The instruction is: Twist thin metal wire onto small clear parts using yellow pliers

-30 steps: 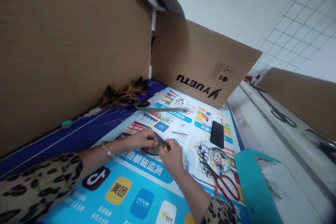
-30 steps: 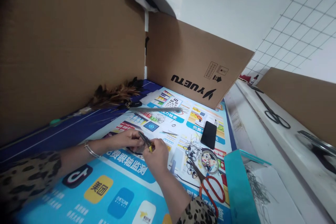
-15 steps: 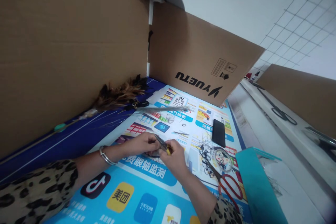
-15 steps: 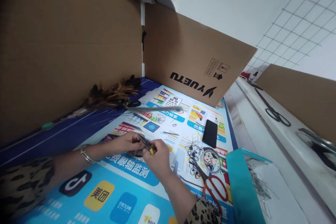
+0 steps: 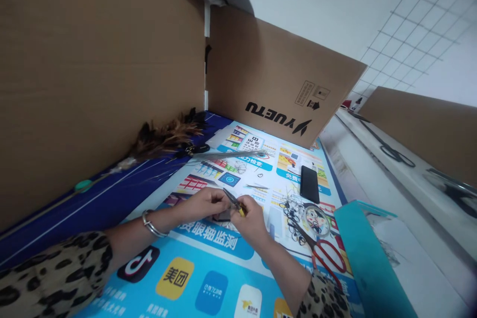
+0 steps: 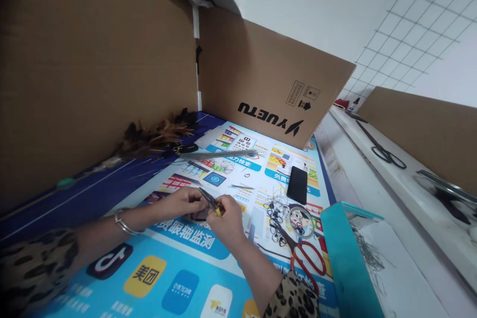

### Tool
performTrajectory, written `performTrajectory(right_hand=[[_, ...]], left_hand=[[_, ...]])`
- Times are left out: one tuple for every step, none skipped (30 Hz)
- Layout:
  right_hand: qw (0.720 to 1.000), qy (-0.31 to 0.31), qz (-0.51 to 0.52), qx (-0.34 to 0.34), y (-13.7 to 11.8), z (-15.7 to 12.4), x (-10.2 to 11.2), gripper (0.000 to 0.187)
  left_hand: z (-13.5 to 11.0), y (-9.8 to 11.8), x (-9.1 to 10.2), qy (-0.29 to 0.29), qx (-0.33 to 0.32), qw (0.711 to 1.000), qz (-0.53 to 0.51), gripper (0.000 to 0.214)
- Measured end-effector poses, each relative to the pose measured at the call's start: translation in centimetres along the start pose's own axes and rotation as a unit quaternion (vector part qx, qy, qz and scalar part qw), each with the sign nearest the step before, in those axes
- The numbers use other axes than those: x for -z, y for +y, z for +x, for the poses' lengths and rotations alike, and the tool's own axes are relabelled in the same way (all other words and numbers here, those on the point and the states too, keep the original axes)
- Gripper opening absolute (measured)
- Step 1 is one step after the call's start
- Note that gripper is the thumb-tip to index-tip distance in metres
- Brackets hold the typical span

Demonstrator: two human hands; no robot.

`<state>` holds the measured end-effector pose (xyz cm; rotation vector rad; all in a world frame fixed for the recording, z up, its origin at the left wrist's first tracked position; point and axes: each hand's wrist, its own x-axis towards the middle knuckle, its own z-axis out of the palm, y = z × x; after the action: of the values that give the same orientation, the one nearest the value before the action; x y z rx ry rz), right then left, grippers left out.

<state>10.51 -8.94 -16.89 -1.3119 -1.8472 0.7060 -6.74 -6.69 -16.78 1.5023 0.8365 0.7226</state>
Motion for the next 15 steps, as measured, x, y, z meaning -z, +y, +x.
performTrajectory(right_hand=[[1.0, -0.001, -0.003, 0.0, 0.0, 0.0, 0.0, 0.01], [1.0, -0.001, -0.006, -0.001, 0.0, -0.1, 0.1, 0.01], [1.0, -0.003, -0.009, -0.003, -0.1, -0.1, 0.1, 0.009], [1.0, -0.005, -0.011, -0.005, -0.1, -0.1, 0.2, 0.009], [1.0, -0.007, -0.012, -0.007, -0.1, -0.2, 0.3, 0.009], [1.0, -0.011, -0.01, -0.008, -0.2, -0.2, 0.4, 0.009], [1.0, -0.016, -0.004, -0.009, -0.2, -0.3, 0.5, 0.009], [1.0, -0.021, 0.005, -0.011, -0.3, -0.4, 0.6, 0.01], [0.999, -0.025, 0.016, -0.015, -0.3, -0.4, 0.8, 0.011], [0.999, -0.027, 0.029, -0.021, -0.3, -0.5, 1.1, 0.013], [0.998, -0.027, 0.042, -0.029, -0.3, -0.5, 1.3, 0.015], [0.998, -0.021, 0.05, -0.036, -0.3, -0.5, 1.6, 0.016], [0.998, -0.015, 0.052, -0.042, -0.2, -0.5, 1.9, 0.017], [0.998, -0.003, 0.05, -0.043, -0.1, -0.5, 2.2, 0.017], [0.998, 0.013, 0.044, -0.037, 0.0, -0.4, 2.5, 0.017]], left_hand=[[0.0, 0.0, 0.0, 0.003, 0.0, 1.0, 0.002, 0.019], [0.0, 0.0, -0.1, 0.006, 0.002, 1.0, 0.005, 0.018], [0.0, 0.0, -0.1, 0.01, 0.004, 1.0, 0.007, 0.016], [0.0, 0.0, -0.2, 0.013, 0.008, 1.0, 0.009, 0.015], [0.0, 0.0, -0.2, 0.016, 0.011, 1.0, 0.01, 0.014], [0.0, 0.1, -0.3, 0.017, 0.014, 1.0, 0.012, 0.014], [0.0, 0.1, -0.3, 0.017, 0.017, 1.0, 0.013, 0.013], [0.0, 0.2, -0.3, 0.016, 0.016, 1.0, 0.015, 0.014], [0.0, 0.3, -0.3, 0.014, 0.014, 1.0, 0.017, 0.013], [0.0, 0.3, -0.2, 0.015, 0.01, 1.0, 0.021, 0.013], [0.0, 0.4, -0.1, 0.017, 0.006, 1.0, 0.026, 0.013], [0.0, 0.5, 0.1, 0.021, 0.004, 0.999, 0.03, 0.013], [0.1, 0.5, 0.3, 0.025, 0.004, 0.999, 0.034, 0.013], [0.2, 0.5, 0.5, 0.03, 0.006, 0.999, 0.037, 0.013], [0.2, 0.6, 0.8, 0.036, 0.01, 0.999, 0.038, 0.013]])
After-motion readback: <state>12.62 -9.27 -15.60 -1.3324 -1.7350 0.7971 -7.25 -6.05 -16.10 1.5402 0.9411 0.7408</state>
